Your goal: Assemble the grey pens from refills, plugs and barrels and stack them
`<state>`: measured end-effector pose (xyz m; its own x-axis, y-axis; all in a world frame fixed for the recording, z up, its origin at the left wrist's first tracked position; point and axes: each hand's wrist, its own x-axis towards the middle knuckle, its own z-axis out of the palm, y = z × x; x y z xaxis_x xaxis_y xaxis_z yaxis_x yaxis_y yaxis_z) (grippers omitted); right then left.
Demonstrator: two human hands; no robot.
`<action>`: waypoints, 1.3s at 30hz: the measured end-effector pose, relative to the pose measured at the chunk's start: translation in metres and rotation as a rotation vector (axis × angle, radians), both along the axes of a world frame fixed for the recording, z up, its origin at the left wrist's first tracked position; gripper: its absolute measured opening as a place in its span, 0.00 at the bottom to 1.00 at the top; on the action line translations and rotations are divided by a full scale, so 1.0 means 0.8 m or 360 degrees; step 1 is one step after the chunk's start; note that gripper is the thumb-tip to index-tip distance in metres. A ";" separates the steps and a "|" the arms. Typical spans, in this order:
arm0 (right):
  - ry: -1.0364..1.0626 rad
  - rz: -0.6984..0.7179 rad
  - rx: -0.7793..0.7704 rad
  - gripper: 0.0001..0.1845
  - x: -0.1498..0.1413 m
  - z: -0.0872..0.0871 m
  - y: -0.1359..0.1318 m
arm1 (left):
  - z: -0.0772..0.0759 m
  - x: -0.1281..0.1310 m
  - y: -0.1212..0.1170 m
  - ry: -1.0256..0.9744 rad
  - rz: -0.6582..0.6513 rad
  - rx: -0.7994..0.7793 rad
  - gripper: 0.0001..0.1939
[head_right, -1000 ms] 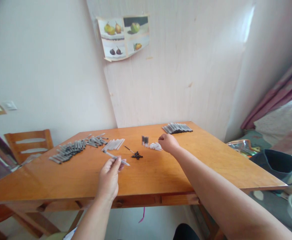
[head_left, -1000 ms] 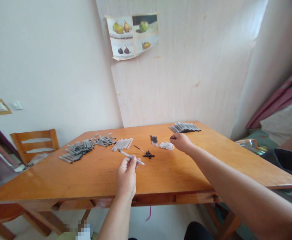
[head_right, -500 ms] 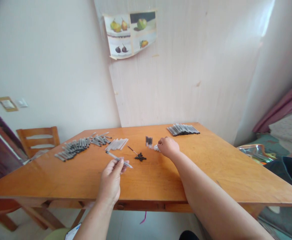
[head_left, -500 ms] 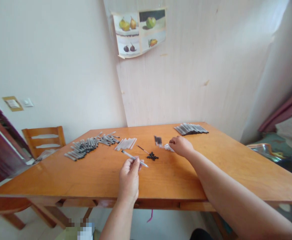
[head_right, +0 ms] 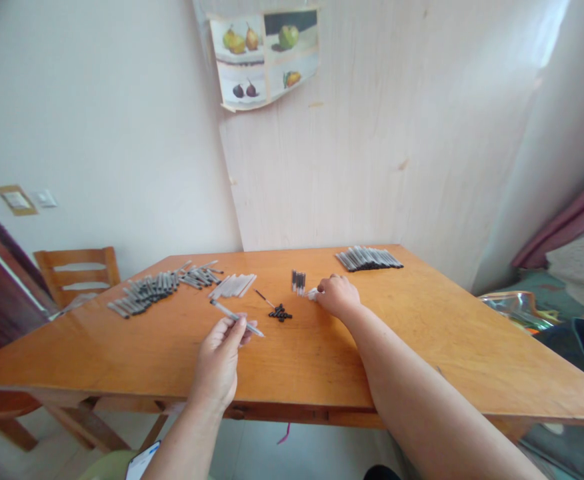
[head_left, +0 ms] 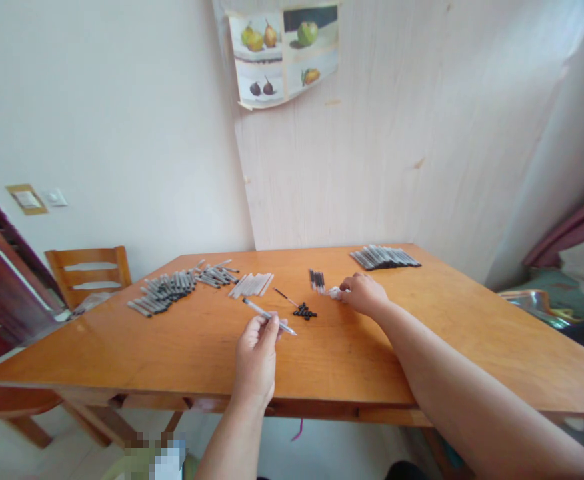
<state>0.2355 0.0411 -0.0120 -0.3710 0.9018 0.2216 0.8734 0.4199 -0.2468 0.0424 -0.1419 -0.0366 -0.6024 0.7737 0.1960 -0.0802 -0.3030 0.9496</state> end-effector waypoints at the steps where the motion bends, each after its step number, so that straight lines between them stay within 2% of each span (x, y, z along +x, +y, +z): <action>1: -0.0005 -0.0001 -0.0009 0.18 -0.001 0.000 0.000 | 0.000 0.000 0.000 -0.0004 0.0002 -0.0001 0.17; 6: 0.0070 -0.0008 0.0014 0.13 -0.002 0.004 -0.001 | -0.001 0.000 -0.001 -0.0006 -0.0004 0.0003 0.17; 10: 0.0448 0.0104 -0.0022 0.11 -0.011 0.005 -0.008 | -0.003 -0.002 -0.001 0.0020 0.0022 -0.0005 0.17; 12: 0.0781 0.0267 -0.0191 0.11 -0.018 0.005 -0.017 | -0.003 -0.002 -0.002 0.0008 0.0048 -0.0007 0.17; 15: 0.1301 0.0595 -0.0644 0.13 -0.029 0.004 -0.033 | -0.003 -0.003 -0.002 -0.0034 0.0076 0.0027 0.16; 17: 0.1539 0.0750 -0.0921 0.15 -0.033 0.005 -0.044 | -0.003 -0.003 -0.001 -0.0050 0.0076 0.0047 0.17; 20: 0.1770 0.0854 -0.1242 0.18 -0.036 0.009 -0.056 | -0.003 -0.003 -0.001 -0.0056 0.0067 0.0050 0.17; 27: 0.1890 0.0898 -0.1688 0.14 -0.041 0.012 -0.073 | -0.001 -0.002 -0.001 -0.0160 0.0068 0.0113 0.20; 29: 0.1848 0.0895 -0.1719 0.13 -0.044 0.008 -0.075 | -0.001 -0.002 -0.001 -0.0176 0.0072 0.0121 0.22; 33: 0.1815 0.0864 -0.1629 0.12 -0.050 -0.001 -0.077 | 0.000 -0.001 -0.001 -0.0196 0.0082 0.0143 0.21; 39: 0.1845 0.0851 -0.1805 0.10 -0.054 -0.001 -0.083 | -0.001 0.000 -0.001 -0.0199 0.0102 0.0153 0.20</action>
